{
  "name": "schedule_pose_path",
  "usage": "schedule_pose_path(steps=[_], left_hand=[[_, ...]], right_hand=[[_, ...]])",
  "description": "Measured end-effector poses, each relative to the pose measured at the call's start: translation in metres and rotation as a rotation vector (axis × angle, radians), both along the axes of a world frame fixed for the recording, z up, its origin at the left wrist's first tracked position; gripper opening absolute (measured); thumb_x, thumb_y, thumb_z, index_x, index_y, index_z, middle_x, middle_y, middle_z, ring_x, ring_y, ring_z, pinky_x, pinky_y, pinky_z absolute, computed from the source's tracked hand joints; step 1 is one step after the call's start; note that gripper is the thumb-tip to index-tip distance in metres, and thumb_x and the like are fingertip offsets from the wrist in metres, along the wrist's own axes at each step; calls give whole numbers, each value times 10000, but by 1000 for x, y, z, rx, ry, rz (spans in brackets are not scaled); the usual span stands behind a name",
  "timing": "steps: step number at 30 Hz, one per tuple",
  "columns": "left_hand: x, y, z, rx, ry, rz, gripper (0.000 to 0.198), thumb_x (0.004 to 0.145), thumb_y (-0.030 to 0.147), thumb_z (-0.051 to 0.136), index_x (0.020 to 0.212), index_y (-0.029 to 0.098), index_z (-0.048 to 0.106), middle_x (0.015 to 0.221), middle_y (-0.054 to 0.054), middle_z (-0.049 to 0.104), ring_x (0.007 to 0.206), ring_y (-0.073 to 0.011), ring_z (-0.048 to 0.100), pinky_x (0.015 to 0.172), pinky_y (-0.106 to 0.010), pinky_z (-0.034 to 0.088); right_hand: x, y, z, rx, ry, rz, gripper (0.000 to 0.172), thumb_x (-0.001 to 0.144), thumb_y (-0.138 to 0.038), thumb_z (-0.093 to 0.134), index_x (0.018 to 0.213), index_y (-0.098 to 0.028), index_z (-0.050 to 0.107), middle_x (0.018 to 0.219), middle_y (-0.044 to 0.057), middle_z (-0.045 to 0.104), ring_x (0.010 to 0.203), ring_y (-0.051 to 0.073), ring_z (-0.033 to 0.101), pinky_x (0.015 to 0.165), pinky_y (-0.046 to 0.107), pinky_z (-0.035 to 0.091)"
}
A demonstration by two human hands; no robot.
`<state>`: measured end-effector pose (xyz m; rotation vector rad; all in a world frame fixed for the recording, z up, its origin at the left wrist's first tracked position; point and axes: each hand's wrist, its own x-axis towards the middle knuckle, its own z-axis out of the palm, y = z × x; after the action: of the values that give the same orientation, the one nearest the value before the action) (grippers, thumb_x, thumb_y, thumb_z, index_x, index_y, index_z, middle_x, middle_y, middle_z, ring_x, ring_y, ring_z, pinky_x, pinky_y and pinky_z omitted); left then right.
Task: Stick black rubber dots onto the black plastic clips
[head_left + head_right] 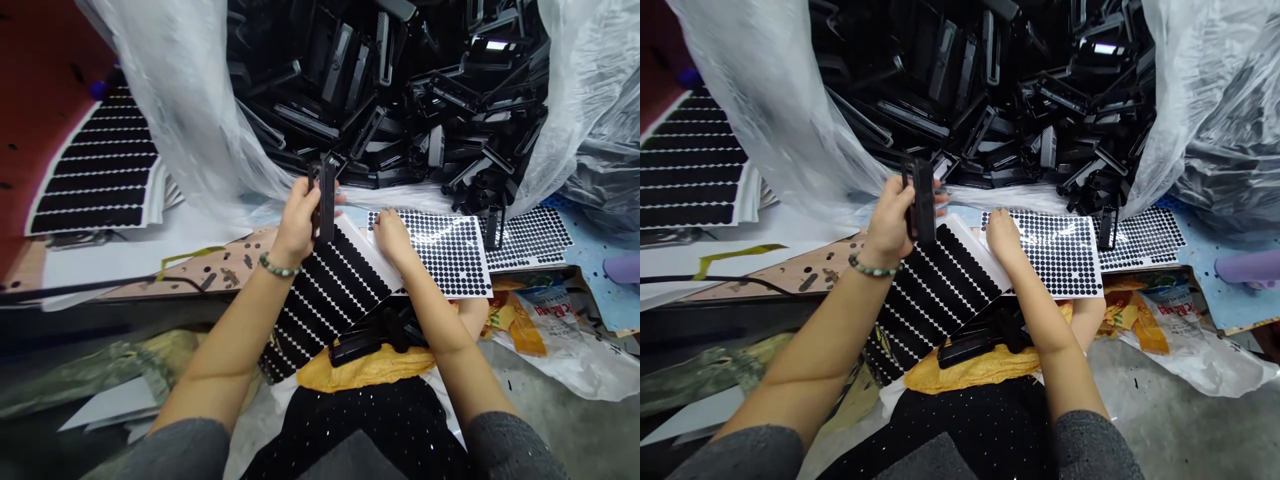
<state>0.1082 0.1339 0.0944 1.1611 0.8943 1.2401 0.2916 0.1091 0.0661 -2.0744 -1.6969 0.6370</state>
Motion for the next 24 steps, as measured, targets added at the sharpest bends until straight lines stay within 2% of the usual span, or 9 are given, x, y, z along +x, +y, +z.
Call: schedule_pose_path(steps=[3, 6, 9, 11, 13, 17, 24], left_hand=[[-1, -40, -2, -327, -175, -90, 193, 902, 363, 544, 1018, 214, 584, 1048, -51, 709, 869, -169, 727, 587, -221, 588], [4, -65, -12, -498, -302, -71, 160, 870, 262, 556, 996, 182, 612, 926, -49, 727, 869, -167, 736, 592, -189, 579], [12, -77, -22, -525, -417, -23, 177, 832, 235, 629, 1002, 186, 637, 913, -31, 739, 904, -167, 736, 710, -234, 606], [17, -81, -25, -495, -462, -16, 220, 805, 277, 703, 1006, 205, 649, 924, -15, 746, 947, -173, 731, 814, -286, 606], [21, -84, -27, -447, -471, -14, 287, 758, 340, 774, 995, 220, 663, 910, -5, 751, 996, -188, 720, 900, -328, 584], [26, -87, -30, -333, -422, 41, 375, 703, 432, 821, 987, 224, 691, 950, -10, 758, 1024, -188, 704, 953, -316, 545], [25, -90, -32, -248, -362, 67, 399, 710, 489, 803, 987, 228, 683, 988, -19, 757, 988, -190, 706, 969, -348, 522]], right_hand=[[-3, 5, 1, -12, 21, -14, 158, 821, -41, 489, 825, -180, 563, 1001, 120, 608, 917, 237, 572, 900, 431, 463], [-1, -3, 6, 58, 229, -57, 156, 799, -74, 529, 756, -220, 498, 833, 34, 585, 796, 185, 545, 873, 402, 479], [-5, -25, 14, 116, 645, -108, 95, 799, -194, 598, 814, -229, 511, 772, -20, 563, 713, 141, 542, 807, 356, 510], [-12, -42, 20, 87, 913, -55, 133, 790, -315, 641, 808, -229, 541, 778, -20, 578, 725, 134, 570, 778, 336, 532], [-21, -57, 25, 66, 1039, 8, 215, 762, -410, 683, 774, -225, 574, 833, 1, 595, 760, 142, 584, 749, 328, 550], [-35, -69, 31, 157, 947, 37, 245, 731, -439, 719, 721, -215, 620, 1006, 51, 561, 880, 172, 576, 727, 324, 565], [-38, -73, 34, 190, 762, 80, 104, 791, -282, 633, 721, -215, 596, 972, 54, 546, 959, 184, 569, 820, 333, 549]])
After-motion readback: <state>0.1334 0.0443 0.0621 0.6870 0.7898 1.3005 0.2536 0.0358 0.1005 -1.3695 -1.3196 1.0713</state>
